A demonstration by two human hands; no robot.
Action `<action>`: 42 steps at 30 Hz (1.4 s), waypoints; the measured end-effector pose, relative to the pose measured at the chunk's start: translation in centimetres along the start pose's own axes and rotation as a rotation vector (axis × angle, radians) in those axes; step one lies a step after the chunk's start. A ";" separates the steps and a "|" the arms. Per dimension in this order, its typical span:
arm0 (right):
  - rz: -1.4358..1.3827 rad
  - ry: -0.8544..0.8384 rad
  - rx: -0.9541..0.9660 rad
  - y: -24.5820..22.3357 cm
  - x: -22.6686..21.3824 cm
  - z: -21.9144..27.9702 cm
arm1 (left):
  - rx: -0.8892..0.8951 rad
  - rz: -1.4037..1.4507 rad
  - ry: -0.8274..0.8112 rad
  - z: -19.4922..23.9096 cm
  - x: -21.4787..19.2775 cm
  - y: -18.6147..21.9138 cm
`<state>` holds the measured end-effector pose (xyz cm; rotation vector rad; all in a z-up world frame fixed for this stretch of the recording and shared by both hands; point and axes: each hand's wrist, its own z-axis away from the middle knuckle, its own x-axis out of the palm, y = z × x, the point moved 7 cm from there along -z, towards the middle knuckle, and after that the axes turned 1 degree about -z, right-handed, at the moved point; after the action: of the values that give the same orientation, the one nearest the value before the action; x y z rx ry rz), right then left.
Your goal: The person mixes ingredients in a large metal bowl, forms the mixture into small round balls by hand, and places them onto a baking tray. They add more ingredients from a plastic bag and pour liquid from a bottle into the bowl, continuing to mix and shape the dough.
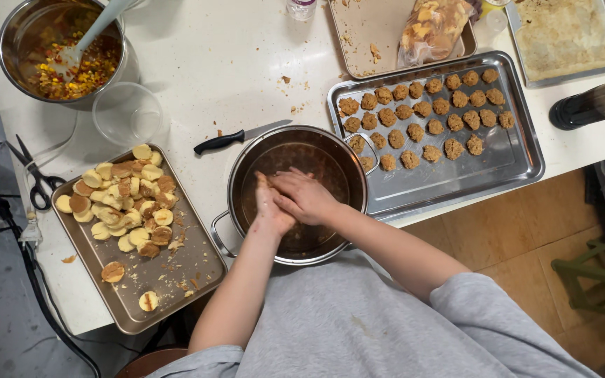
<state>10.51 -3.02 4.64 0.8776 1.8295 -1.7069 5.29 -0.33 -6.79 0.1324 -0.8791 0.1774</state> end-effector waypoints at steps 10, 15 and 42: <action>0.107 -0.027 0.010 1.8 -0.2 -1.2 | -0.048 -0.008 -0.082 3.4 1.6 -0.7; 0.107 0.045 0.019 2.8 -1.2 -2.6 | -0.090 -0.289 -0.097 4.0 3.1 -0.8; -0.988 0.171 1.001 11.7 2.2 1.2 | 0.443 -0.599 0.265 1.1 0.5 2.6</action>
<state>17.46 -3.74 -5.05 0.3952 1.5164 -3.4058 4.20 2.10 -5.56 0.7581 -0.4952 -0.1726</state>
